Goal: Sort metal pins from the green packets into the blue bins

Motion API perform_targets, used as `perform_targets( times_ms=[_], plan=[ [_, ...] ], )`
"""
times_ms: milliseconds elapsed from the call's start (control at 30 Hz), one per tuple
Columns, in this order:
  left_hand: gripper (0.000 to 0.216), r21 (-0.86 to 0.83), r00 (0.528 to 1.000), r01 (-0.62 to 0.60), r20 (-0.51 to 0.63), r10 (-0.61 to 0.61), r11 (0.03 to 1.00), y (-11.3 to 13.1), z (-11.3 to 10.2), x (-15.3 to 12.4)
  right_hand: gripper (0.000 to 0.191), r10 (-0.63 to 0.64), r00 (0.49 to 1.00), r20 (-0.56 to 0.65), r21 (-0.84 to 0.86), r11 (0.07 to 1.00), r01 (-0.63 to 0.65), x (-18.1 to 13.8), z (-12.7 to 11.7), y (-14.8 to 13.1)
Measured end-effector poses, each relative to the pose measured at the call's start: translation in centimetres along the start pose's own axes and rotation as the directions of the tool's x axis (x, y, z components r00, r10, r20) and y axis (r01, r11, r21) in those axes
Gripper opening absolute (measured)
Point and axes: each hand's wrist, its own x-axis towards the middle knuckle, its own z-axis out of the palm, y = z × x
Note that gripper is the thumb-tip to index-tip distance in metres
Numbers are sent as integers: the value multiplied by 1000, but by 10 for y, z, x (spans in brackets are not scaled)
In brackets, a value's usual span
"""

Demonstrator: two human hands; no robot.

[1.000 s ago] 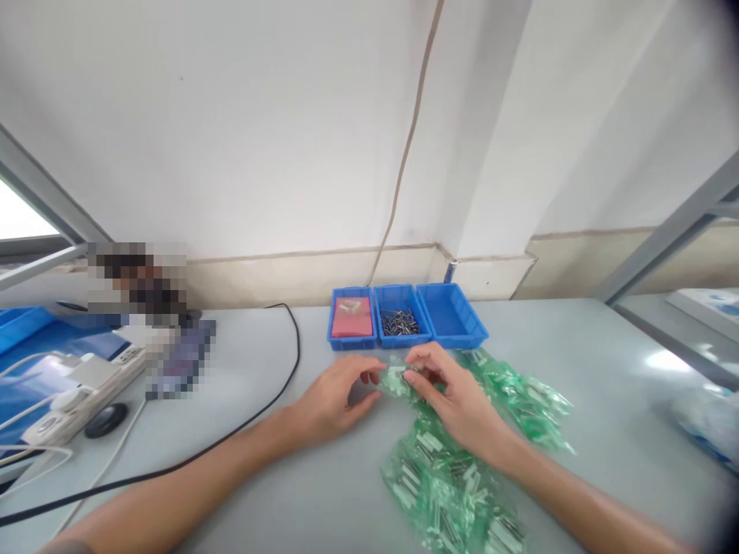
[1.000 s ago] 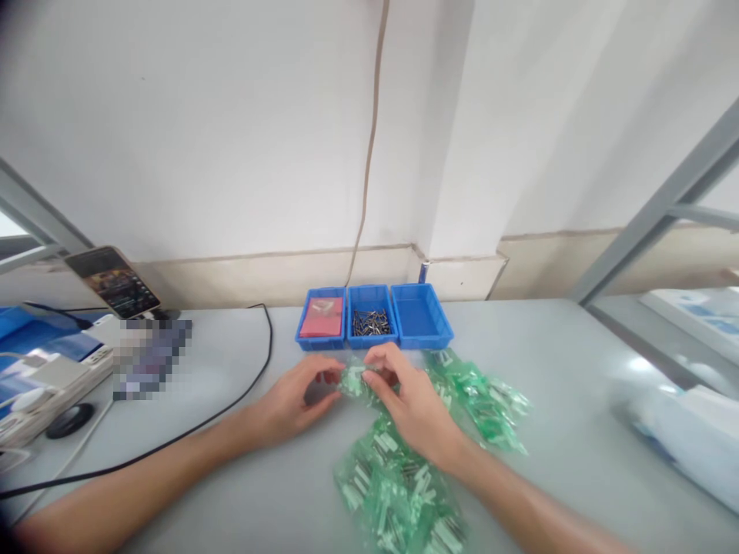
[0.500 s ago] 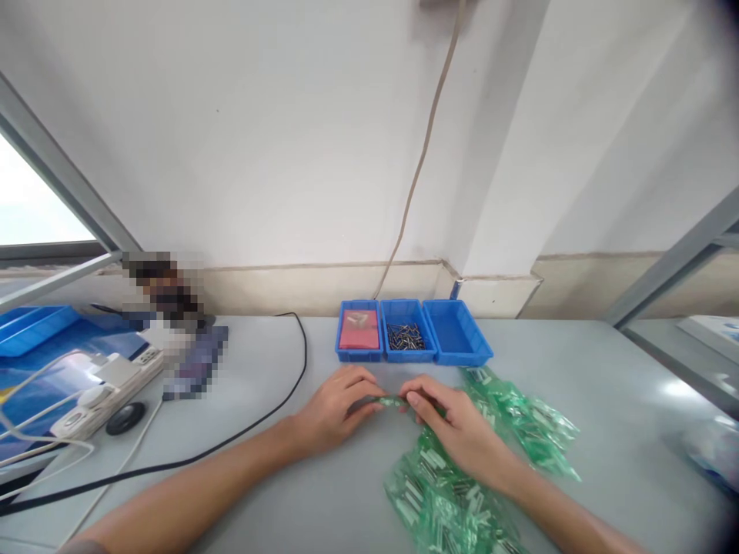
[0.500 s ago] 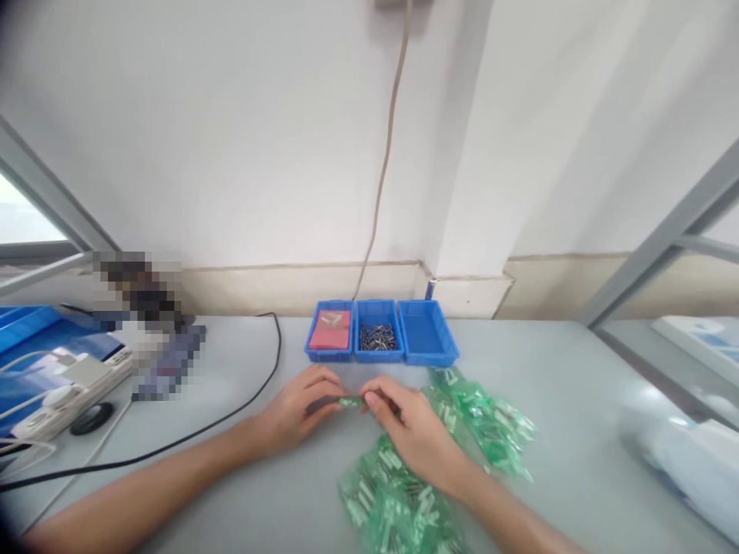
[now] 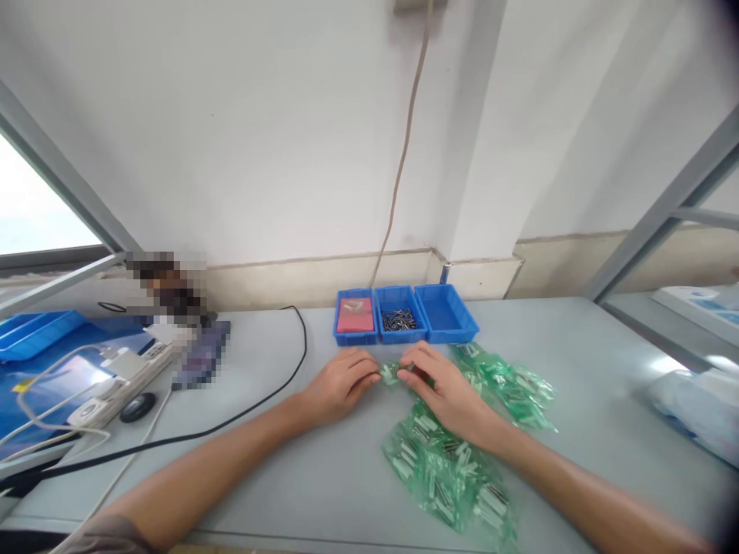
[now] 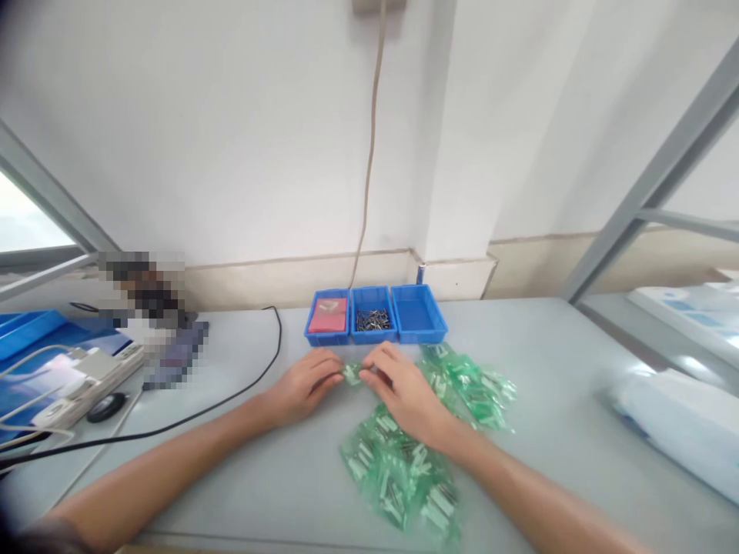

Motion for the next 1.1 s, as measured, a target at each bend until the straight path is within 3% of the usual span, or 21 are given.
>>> perform_targets(
  times_ms=[167, 400, 733, 1100],
  plan=[
    [17, 20, 1000, -10, 0, 10, 1000, -1, 1, -1, 15, 143, 990, -8, 111, 984, -141, -1, 2, 1],
    [19, 119, 991, -91, -87, 102, 989, 2, 1, -3, 17, 174, 980, -92, 239, 960, -148, 0, -1, 7],
    [23, 196, 974, -211, -45, 224, 958, 7, -3, 2, 21, 181, 978, -104, 185, 970, -160, 1, 0, 7],
    [46, 137, 974, -179, -114, 195, 974, 3, 0, -2, 35, 171, 985, -29, 175, 971, -163, -1, -2, 2]
  ],
)
